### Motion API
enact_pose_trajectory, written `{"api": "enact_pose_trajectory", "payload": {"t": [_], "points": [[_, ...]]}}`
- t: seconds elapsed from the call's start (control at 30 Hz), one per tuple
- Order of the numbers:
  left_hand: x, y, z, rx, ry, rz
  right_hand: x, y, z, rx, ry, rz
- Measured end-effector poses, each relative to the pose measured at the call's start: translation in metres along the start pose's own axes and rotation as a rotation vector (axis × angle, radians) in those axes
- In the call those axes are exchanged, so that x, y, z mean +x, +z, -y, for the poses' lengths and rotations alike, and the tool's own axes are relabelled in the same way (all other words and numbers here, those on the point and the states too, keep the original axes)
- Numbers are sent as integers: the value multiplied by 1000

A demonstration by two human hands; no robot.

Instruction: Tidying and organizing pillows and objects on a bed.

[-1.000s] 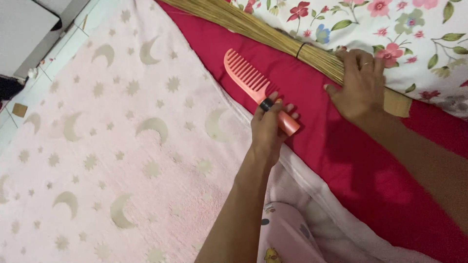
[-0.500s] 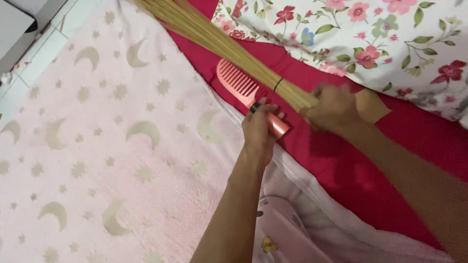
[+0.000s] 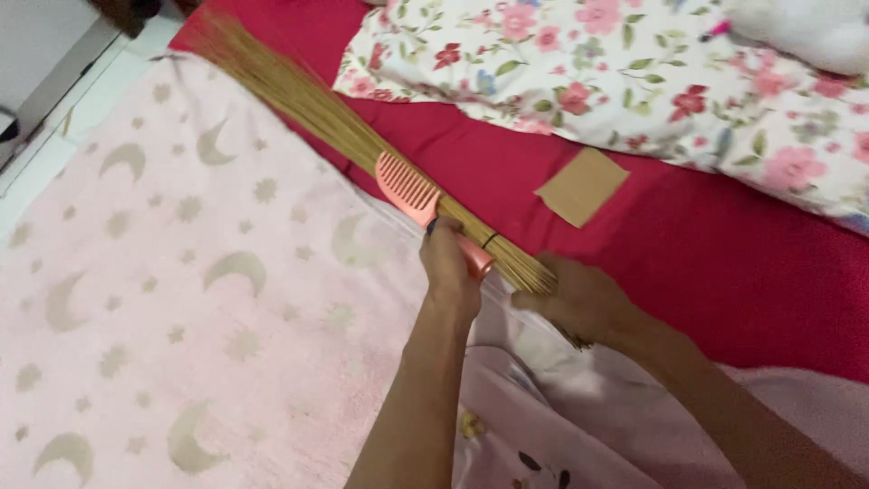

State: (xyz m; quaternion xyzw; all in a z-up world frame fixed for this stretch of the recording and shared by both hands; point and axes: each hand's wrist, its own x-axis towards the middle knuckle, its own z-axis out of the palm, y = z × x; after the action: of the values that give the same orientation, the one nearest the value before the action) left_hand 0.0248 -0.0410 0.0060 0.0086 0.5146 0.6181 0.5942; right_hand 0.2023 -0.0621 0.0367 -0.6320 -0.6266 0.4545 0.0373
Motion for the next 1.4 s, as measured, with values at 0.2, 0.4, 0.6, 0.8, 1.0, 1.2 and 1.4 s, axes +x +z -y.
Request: {"api": "enact_pose_trajectory", "payload": {"t": [0.2, 0.4, 0.6, 0.8, 1.0, 1.2, 1.4], "points": [[-36, 23, 12, -17, 30, -49, -78, -21, -17, 12, 134, 29], [-66, 49, 56, 241, 163, -52, -133, -21, -83, 263, 212, -52], [-129, 98, 83, 156, 171, 251, -183, -26, -124, 428, 229, -191], [-153, 116, 152, 258, 111, 472, -250, -48, -147, 430, 431, -240], [-205, 139, 185, 286, -99, 551, -306, -71, -175, 398, 498, -392], [-265, 162, 206, 345, -237, 637, -352, -88, -231, 445, 453, -494], [-313, 176, 230, 378, -253, 731, -409, -104, -233, 482, 567, -489]]}}
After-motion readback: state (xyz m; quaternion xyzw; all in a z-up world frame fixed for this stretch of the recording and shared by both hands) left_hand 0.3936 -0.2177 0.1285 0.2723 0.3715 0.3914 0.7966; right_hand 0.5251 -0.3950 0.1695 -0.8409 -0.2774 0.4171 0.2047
